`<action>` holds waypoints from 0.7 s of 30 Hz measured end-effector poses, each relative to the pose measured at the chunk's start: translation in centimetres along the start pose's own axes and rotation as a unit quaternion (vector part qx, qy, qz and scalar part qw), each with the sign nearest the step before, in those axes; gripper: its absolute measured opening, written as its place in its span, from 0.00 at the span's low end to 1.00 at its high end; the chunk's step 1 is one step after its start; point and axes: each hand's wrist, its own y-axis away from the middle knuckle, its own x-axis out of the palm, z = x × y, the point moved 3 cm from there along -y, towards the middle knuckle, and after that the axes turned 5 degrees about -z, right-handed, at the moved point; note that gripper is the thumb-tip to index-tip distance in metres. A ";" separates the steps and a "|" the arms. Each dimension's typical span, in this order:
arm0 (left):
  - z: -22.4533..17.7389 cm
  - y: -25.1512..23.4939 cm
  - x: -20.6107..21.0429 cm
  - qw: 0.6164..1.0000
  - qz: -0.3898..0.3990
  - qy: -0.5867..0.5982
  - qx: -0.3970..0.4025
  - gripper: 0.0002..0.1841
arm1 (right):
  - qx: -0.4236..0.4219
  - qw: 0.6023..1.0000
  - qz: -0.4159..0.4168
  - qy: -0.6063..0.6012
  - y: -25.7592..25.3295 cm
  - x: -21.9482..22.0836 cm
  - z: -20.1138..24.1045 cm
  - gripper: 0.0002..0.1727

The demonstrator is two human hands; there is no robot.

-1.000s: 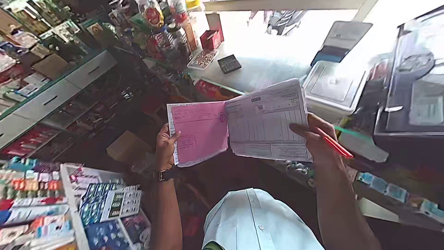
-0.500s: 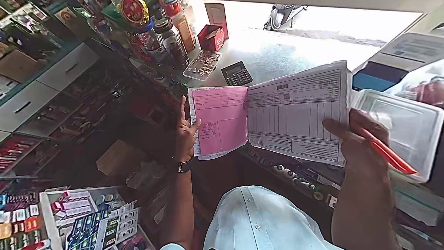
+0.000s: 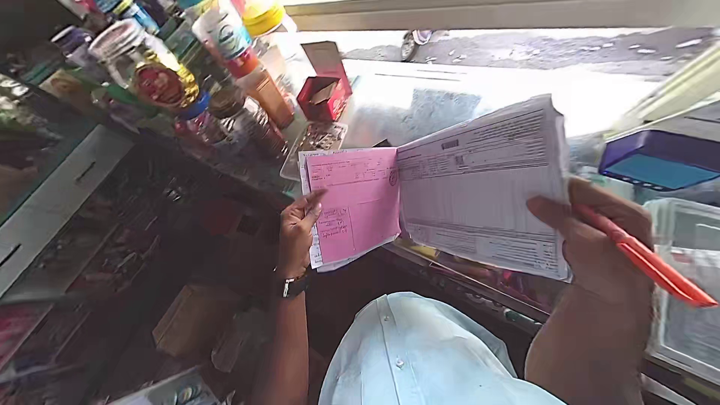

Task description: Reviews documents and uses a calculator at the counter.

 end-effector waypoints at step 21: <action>-1.4 -2.7 10.1 0.931 0.264 0.232 -0.099 0.04 | -0.012 0.989 -0.144 0.037 5.9 11.4 3.0 0.20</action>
